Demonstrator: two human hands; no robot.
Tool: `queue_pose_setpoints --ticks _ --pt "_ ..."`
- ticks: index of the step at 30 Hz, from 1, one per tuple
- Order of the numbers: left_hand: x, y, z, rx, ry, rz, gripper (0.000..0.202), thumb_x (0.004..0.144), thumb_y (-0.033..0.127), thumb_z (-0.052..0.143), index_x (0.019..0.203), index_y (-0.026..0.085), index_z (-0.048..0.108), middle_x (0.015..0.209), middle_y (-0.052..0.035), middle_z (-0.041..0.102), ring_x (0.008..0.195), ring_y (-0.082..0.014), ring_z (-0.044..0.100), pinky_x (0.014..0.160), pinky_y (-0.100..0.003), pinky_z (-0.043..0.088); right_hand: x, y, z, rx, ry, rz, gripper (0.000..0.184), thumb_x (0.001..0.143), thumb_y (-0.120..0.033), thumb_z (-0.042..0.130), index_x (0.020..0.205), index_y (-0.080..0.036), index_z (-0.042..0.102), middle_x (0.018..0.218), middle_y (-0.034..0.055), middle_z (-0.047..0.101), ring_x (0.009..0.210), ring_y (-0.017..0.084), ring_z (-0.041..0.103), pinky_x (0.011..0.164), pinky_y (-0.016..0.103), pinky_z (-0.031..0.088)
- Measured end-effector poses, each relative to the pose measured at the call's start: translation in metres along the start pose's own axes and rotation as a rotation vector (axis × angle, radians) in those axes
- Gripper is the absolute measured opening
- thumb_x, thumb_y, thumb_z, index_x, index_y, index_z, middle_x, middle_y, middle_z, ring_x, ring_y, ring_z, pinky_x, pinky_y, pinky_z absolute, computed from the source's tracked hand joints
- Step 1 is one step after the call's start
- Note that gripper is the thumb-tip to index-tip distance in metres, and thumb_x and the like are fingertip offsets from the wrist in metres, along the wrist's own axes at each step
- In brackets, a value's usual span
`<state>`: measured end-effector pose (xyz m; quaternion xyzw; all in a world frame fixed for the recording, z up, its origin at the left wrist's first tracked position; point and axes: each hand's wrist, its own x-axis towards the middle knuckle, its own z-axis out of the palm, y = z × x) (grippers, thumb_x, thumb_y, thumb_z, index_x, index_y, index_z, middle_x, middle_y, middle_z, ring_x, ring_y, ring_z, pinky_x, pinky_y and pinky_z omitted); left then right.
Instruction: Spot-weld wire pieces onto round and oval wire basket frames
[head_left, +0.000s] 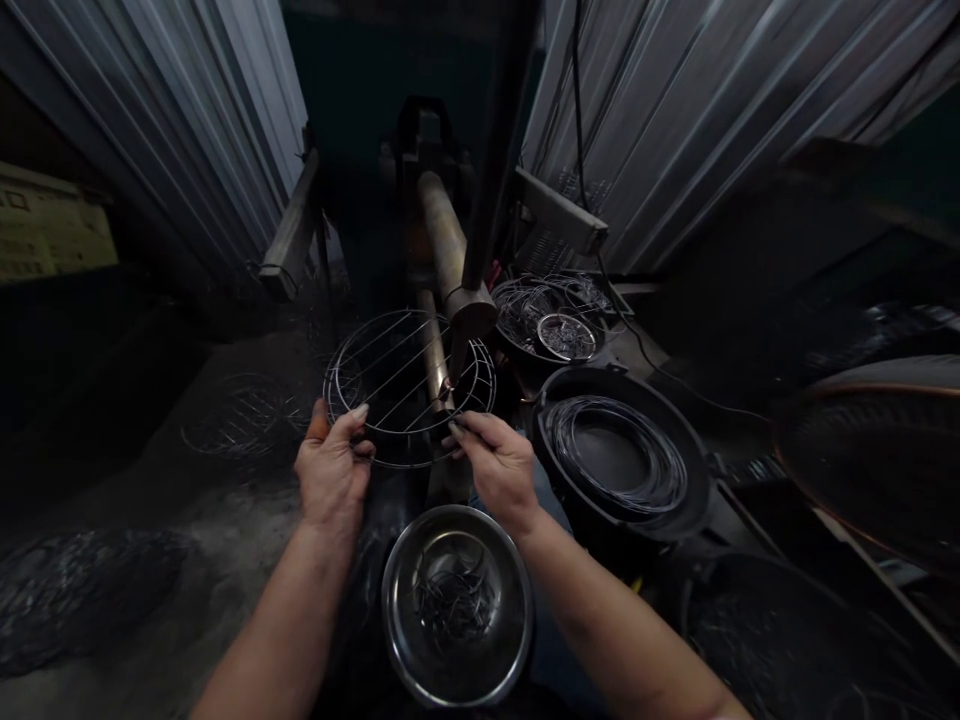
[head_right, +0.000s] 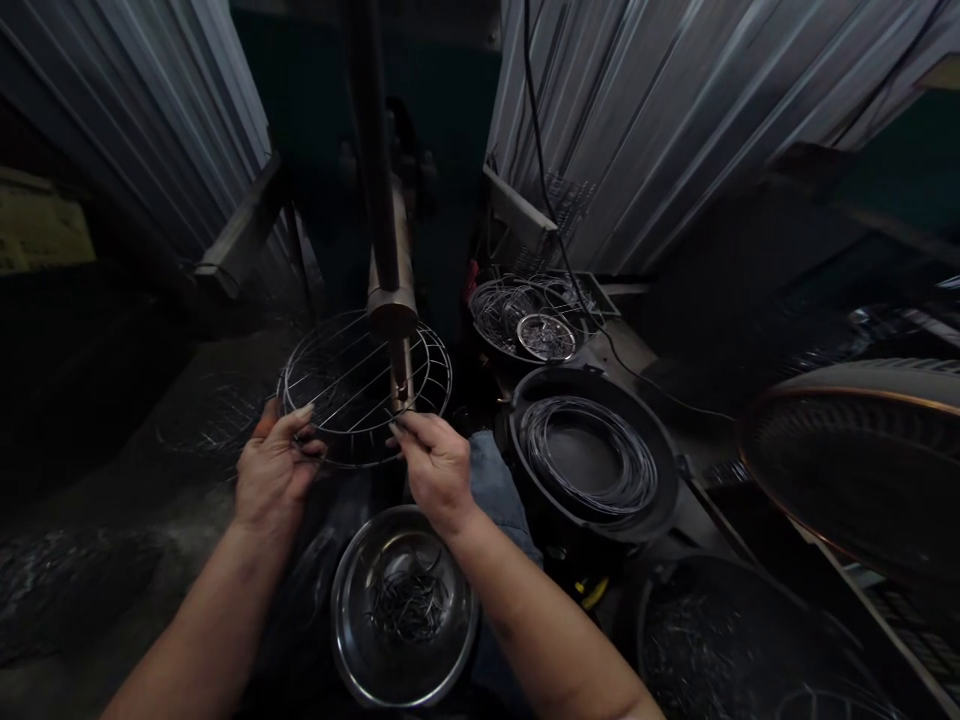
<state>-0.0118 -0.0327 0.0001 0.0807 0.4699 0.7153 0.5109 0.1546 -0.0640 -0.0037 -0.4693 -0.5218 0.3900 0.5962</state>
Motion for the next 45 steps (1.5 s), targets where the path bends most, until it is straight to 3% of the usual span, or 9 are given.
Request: queue_pose_setpoints --ticks 10,15,20,26,45 --pt "0.007 -0.003 0.009 -0.011 -0.021 0.049 0.071 0.047 0.007 0.082 0.111 0.022 0.055 0.066 0.0074 0.05 0.056 -0.0055 0.046 0.043 -0.015 0.031 0.007 0.013 0.005 -0.299 0.056 0.107 0.015 0.079 -0.023 0.058 0.082 -0.019 0.073 0.065 -0.0004 0.064 0.058 0.013 0.057 0.062 0.026 0.047" --pt "0.007 -0.004 0.015 -0.015 -0.031 0.056 0.073 0.047 0.008 0.083 0.113 0.021 0.056 0.07 0.007 0.05 0.057 -0.0048 0.047 0.043 -0.015 0.032 0.013 0.009 0.013 -0.161 0.081 0.166 0.018 0.08 -0.026 0.058 0.089 -0.018 0.072 0.064 -0.0011 0.065 0.052 0.012 0.055 0.055 0.025 0.046" --pt "0.007 -0.003 0.017 -0.03 -0.012 0.057 0.077 0.045 0.007 0.084 0.115 0.022 0.056 0.073 0.0068 0.049 0.057 -0.0043 0.047 0.042 -0.015 0.032 0.011 0.013 0.015 -0.059 0.122 0.195 0.019 0.079 -0.033 0.062 0.085 -0.016 0.071 0.06 -0.0012 0.063 0.049 0.011 0.052 0.047 0.023 0.043" --pt "0.01 -0.003 0.018 -0.033 -0.043 0.072 0.068 0.046 0.008 0.084 0.108 0.02 0.058 0.075 0.0059 0.05 0.057 -0.0037 0.047 0.042 -0.014 0.032 0.009 0.022 0.018 0.007 0.181 0.168 0.016 0.079 -0.031 0.064 0.082 -0.016 0.068 0.062 -0.0007 0.062 0.051 0.012 0.056 0.047 0.024 0.046" --pt "0.022 0.001 0.03 0.002 -0.03 -0.001 0.072 0.044 0.009 0.081 0.111 0.02 0.055 0.062 0.0077 0.046 0.055 -0.0063 0.042 0.041 -0.016 0.026 0.023 0.016 0.019 -0.006 0.173 0.166 0.015 0.077 -0.03 0.065 0.08 -0.016 0.068 0.065 0.0 0.064 0.053 0.014 0.063 0.045 0.023 0.05"
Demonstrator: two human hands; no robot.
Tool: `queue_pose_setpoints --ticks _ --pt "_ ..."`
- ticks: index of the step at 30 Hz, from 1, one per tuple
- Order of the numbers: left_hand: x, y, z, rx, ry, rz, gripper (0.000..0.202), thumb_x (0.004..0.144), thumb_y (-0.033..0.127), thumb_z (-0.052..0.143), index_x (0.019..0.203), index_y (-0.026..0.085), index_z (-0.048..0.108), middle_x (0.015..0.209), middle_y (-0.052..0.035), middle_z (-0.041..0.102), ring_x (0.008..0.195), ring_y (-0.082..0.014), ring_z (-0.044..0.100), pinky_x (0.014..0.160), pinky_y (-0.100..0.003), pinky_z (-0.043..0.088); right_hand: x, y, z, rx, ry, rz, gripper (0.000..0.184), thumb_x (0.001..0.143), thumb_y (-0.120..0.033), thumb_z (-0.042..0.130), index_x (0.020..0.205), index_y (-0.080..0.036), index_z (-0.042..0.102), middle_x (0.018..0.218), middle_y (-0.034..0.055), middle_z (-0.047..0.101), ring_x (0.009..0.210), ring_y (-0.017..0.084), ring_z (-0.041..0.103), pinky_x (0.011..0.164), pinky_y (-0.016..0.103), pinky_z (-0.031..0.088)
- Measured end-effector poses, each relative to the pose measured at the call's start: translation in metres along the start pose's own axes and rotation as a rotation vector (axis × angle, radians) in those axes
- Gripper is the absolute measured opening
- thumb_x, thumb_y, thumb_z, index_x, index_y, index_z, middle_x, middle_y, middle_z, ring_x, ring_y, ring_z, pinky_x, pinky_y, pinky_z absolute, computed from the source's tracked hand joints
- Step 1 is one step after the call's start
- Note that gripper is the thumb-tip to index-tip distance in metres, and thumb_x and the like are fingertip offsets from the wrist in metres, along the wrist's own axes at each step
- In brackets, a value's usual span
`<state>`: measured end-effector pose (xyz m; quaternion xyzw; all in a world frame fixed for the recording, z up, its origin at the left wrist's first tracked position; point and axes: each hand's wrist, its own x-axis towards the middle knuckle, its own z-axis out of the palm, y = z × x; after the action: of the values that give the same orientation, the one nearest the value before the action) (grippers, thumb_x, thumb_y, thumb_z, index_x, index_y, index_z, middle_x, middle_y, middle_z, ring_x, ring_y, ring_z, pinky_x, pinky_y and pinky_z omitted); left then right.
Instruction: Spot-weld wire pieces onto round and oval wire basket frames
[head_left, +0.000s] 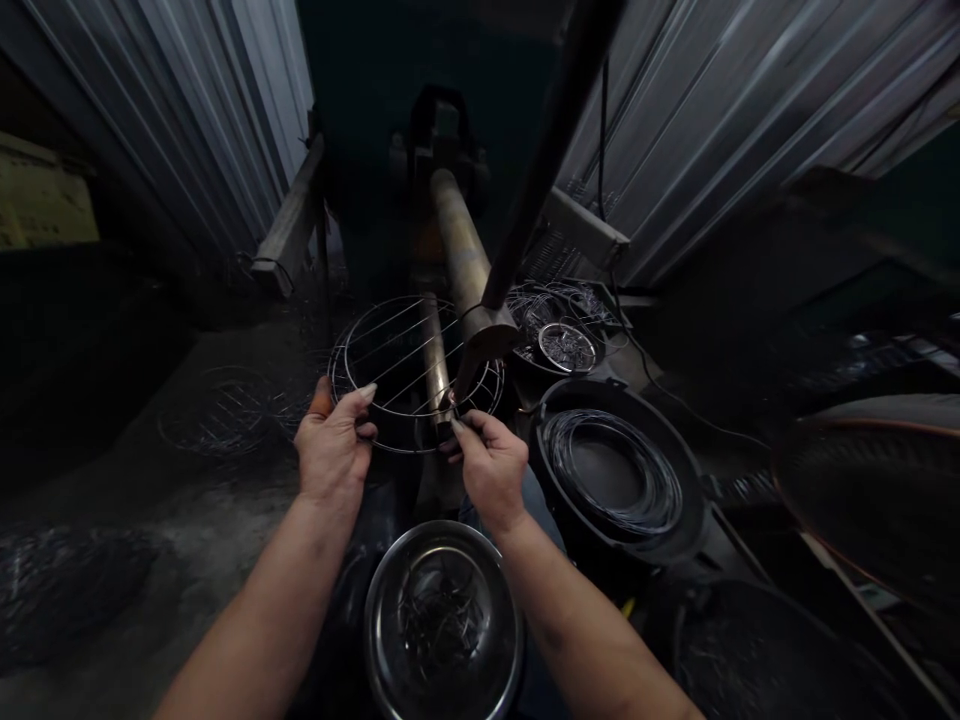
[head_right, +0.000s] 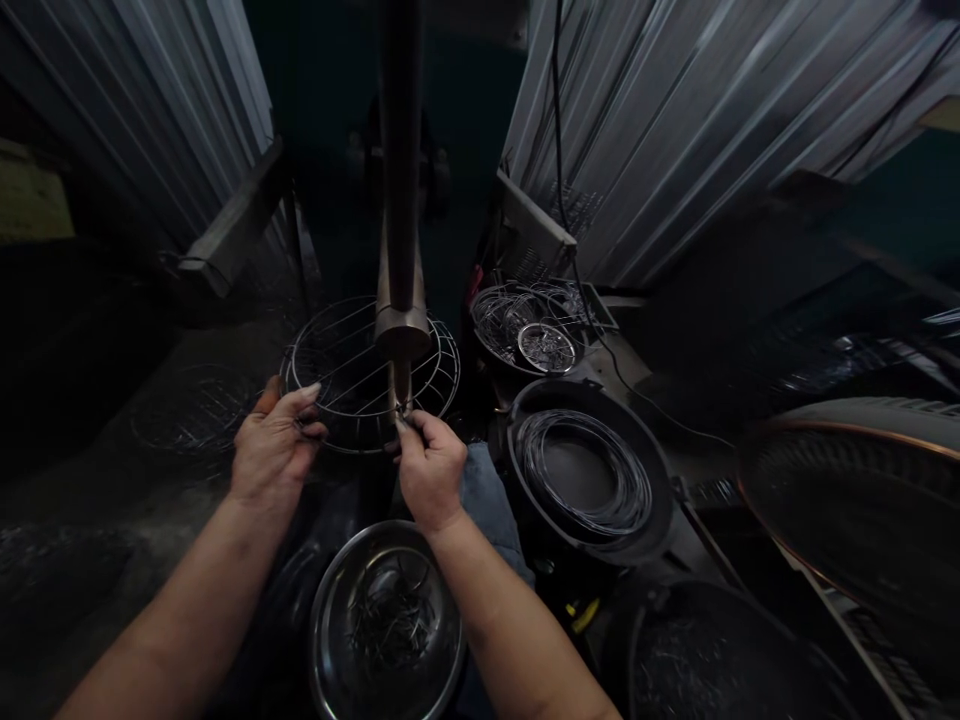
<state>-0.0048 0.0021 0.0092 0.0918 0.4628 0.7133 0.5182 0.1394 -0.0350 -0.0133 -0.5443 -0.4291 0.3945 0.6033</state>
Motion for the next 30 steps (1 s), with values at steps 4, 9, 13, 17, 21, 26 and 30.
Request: queue_pose_setpoints --ticks 4,9,13,17,21,26,30 --pt "0.002 -0.001 0.002 0.009 0.021 -0.005 0.074 0.042 0.008 0.081 0.11 0.02 0.054 0.064 0.0073 0.048 0.055 -0.0066 0.043 0.041 -0.016 0.026 0.002 0.0 0.0 -0.01 0.002 0.01 0.016 0.077 -0.031 0.064 0.079 -0.015 0.068 0.065 0.0 0.064 0.053 0.014 0.062 0.045 0.023 0.049" --pt "0.002 0.0 0.004 0.021 0.019 -0.013 0.067 0.041 0.01 0.081 0.102 0.02 0.055 0.065 0.0072 0.049 0.053 -0.0059 0.043 0.041 -0.016 0.025 0.003 -0.002 0.001 -0.032 0.001 0.024 0.017 0.076 -0.032 0.063 0.079 -0.016 0.067 0.066 0.0005 0.065 0.054 0.015 0.063 0.046 0.023 0.05" --pt "0.003 0.002 0.007 0.036 0.026 -0.02 0.065 0.039 0.009 0.081 0.099 0.02 0.055 0.065 0.0076 0.048 0.053 -0.0057 0.043 0.04 -0.016 0.025 0.005 -0.004 0.002 -0.041 -0.001 0.028 0.016 0.076 -0.032 0.062 0.077 -0.016 0.066 0.062 -0.0007 0.063 0.052 0.014 0.062 0.046 0.023 0.05" --pt "0.005 0.002 0.008 0.069 0.04 -0.005 0.065 0.04 0.01 0.08 0.1 0.02 0.056 0.064 0.0073 0.048 0.052 -0.0057 0.043 0.039 -0.015 0.024 0.005 -0.006 0.002 -0.013 -0.013 0.051 0.017 0.076 -0.032 0.061 0.077 -0.016 0.066 0.061 -0.0022 0.061 0.051 0.013 0.062 0.044 0.022 0.048" --pt "0.007 0.002 0.009 0.091 0.045 0.021 0.062 0.042 0.011 0.08 0.099 0.018 0.057 0.064 0.0061 0.05 0.052 -0.006 0.043 0.039 -0.015 0.024 0.004 -0.006 0.004 -0.007 -0.018 0.077 0.02 0.075 -0.035 0.061 0.079 -0.016 0.066 0.058 -0.0029 0.06 0.049 0.013 0.06 0.043 0.02 0.047" --pt "0.004 0.002 0.008 0.096 0.028 0.02 0.058 0.042 0.012 0.081 0.095 0.018 0.058 0.062 0.007 0.047 0.05 -0.0058 0.042 0.038 -0.016 0.022 0.007 -0.007 0.007 0.055 -0.017 0.127 0.02 0.073 -0.036 0.062 0.077 -0.016 0.064 0.063 -0.0017 0.063 0.049 0.012 0.06 0.042 0.02 0.046" --pt "0.012 0.007 0.0 0.194 -0.028 0.027 0.06 0.045 0.014 0.081 0.101 0.018 0.059 0.065 0.0042 0.054 0.052 -0.0088 0.048 0.04 -0.018 0.03 -0.001 -0.007 -0.008 0.026 -0.047 0.083 0.023 0.077 -0.038 0.061 0.086 -0.017 0.064 0.069 -0.0001 0.065 0.054 0.014 0.061 0.05 0.024 0.05"
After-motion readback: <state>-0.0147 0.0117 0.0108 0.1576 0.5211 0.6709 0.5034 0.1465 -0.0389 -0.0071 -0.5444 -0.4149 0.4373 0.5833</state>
